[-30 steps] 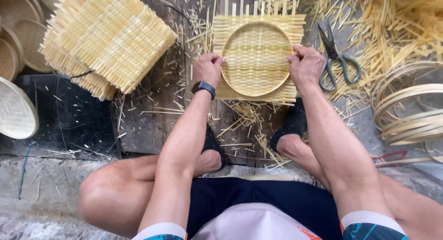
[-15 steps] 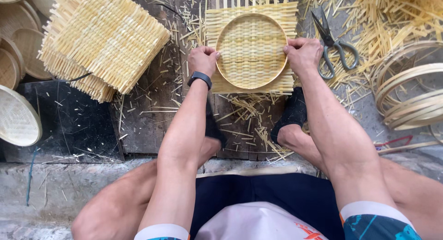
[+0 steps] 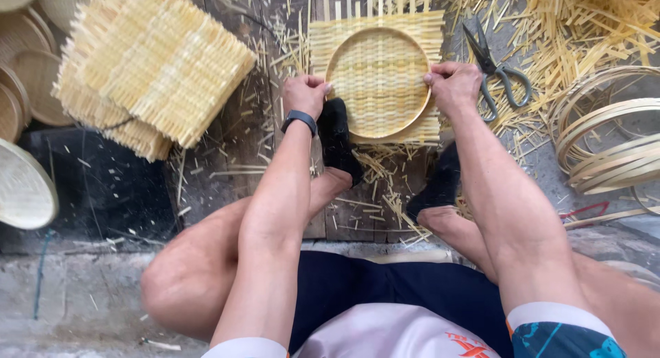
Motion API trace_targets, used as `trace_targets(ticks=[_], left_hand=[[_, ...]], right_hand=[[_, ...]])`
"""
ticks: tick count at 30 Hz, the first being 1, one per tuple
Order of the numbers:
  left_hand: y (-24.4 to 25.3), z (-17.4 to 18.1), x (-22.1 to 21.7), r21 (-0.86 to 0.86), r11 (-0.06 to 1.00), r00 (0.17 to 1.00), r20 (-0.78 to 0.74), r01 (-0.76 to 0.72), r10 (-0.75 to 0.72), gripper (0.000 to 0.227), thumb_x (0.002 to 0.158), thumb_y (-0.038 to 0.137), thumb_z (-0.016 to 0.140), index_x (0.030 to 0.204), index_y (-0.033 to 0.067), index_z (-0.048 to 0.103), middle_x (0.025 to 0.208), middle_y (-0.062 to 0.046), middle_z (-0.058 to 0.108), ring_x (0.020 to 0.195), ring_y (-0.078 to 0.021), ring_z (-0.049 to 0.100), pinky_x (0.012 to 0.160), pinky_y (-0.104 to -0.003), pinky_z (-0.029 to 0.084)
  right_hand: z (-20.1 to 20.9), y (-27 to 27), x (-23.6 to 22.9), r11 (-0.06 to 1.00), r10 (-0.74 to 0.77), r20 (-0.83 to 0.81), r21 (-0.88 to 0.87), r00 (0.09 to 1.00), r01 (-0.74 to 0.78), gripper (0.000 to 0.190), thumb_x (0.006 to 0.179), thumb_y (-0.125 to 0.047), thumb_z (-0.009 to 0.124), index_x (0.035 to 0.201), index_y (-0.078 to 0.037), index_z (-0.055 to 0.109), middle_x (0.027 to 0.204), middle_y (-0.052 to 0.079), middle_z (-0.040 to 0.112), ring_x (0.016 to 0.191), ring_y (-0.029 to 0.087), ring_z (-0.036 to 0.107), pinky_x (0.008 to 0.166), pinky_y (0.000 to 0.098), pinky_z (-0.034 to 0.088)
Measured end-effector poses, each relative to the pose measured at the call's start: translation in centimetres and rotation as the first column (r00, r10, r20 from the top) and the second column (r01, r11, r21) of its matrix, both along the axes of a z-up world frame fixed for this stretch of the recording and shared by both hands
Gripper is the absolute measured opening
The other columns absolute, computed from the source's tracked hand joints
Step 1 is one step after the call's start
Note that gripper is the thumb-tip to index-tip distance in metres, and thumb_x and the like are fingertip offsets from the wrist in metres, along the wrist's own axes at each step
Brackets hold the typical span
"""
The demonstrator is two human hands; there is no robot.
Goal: The person weaves a round bamboo basket by placing a circular frame over a woven mat, securing it, and trimming excess strands with shears. They repeat this process for multiple baskets, stacking finished pieces nearby.
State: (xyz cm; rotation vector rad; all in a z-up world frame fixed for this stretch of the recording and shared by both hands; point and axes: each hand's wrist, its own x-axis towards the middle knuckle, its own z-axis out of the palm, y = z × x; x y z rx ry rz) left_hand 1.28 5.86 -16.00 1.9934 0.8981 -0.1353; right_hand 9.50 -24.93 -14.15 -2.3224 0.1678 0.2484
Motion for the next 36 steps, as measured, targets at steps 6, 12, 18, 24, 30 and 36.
trace_targets(ticks=[6,12,18,24,30,36], left_hand=[[0.0,-0.7,-0.5,0.018,1.0,1.0,0.029,-0.006,0.006,0.016,0.069,0.019,0.091,0.08,0.0105,0.082,0.076,-0.004,0.079,0.067,-0.0141,0.074,0.068,-0.029,0.058],[0.6,0.0,0.1,-0.104,0.994,0.998,0.056,0.025,-0.02,0.015,0.072,0.013,0.089,0.083,0.0076,0.08,0.078,-0.006,0.079,0.07,-0.0159,0.075,0.07,-0.032,0.06],[0.0,2.1,4.7,0.44,0.8,0.885,0.022,0.409,-0.465,0.032,0.076,0.03,0.089,0.099,0.0115,0.076,0.102,-0.01,0.072,0.098,-0.0259,0.065,0.09,-0.042,0.052],[-3.8,-1.9,10.2,0.55,0.728,0.673,0.357,0.409,-0.648,0.029,0.096,0.047,0.065,0.098,0.0212,0.079,0.103,-0.003,0.072,0.095,-0.0246,0.06,0.084,-0.041,0.049],[-4.6,-4.9,11.3,0.466,0.786,0.781,0.27,0.405,-0.563,0.037,0.098,0.052,0.059,0.099,0.0196,0.078,0.09,0.004,0.071,0.085,-0.0189,0.058,0.079,-0.038,0.048],[-4.2,-2.3,12.9,0.439,0.714,0.769,0.076,0.545,-0.635,0.028,0.096,0.044,0.061,0.093,0.0239,0.079,0.084,-0.001,0.067,0.077,-0.0214,0.056,0.072,-0.039,0.05]], right_hand=[[-1.0,-1.6,0.1,0.991,0.062,-0.03,0.124,0.998,-0.058,0.024,0.081,-0.01,0.088,0.104,-0.007,0.081,0.092,0.009,0.079,0.079,0.012,0.073,0.076,0.0267,0.06],[1.4,-0.8,1.4,0.998,0.061,-0.201,0.015,0.978,-0.06,0.027,0.079,-0.016,0.088,0.104,-0.011,0.081,0.093,0.008,0.078,0.083,0.015,0.073,0.078,0.0302,0.06],[7.1,5.5,-2.4,0.701,0.713,0.208,-0.249,0.67,-0.668,0.079,0.083,-0.041,0.086,0.138,0.005,0.052,0.139,0.028,0.048,0.136,0.041,0.041,0.12,0.0498,0.032],[2.6,10.5,-7.7,0.323,0.909,0.051,-0.716,0.415,-0.619,0.092,0.086,-0.063,0.064,0.153,-0.003,0.042,0.155,0.029,0.037,0.147,0.046,0.027,0.116,0.0695,0.016],[-1.7,9.1,-8.4,0.397,0.903,0.179,-0.696,0.391,-0.598,0.085,0.095,-0.06,0.065,0.157,-0.005,0.046,0.158,0.026,0.038,0.149,0.046,0.029,0.119,0.0721,0.018],[3.1,8.4,-4.0,0.524,0.85,0.166,-0.353,0.5,-0.775,0.063,0.086,-0.041,0.072,0.138,-0.008,0.061,0.142,0.02,0.055,0.134,0.04,0.047,0.114,0.0583,0.037]])
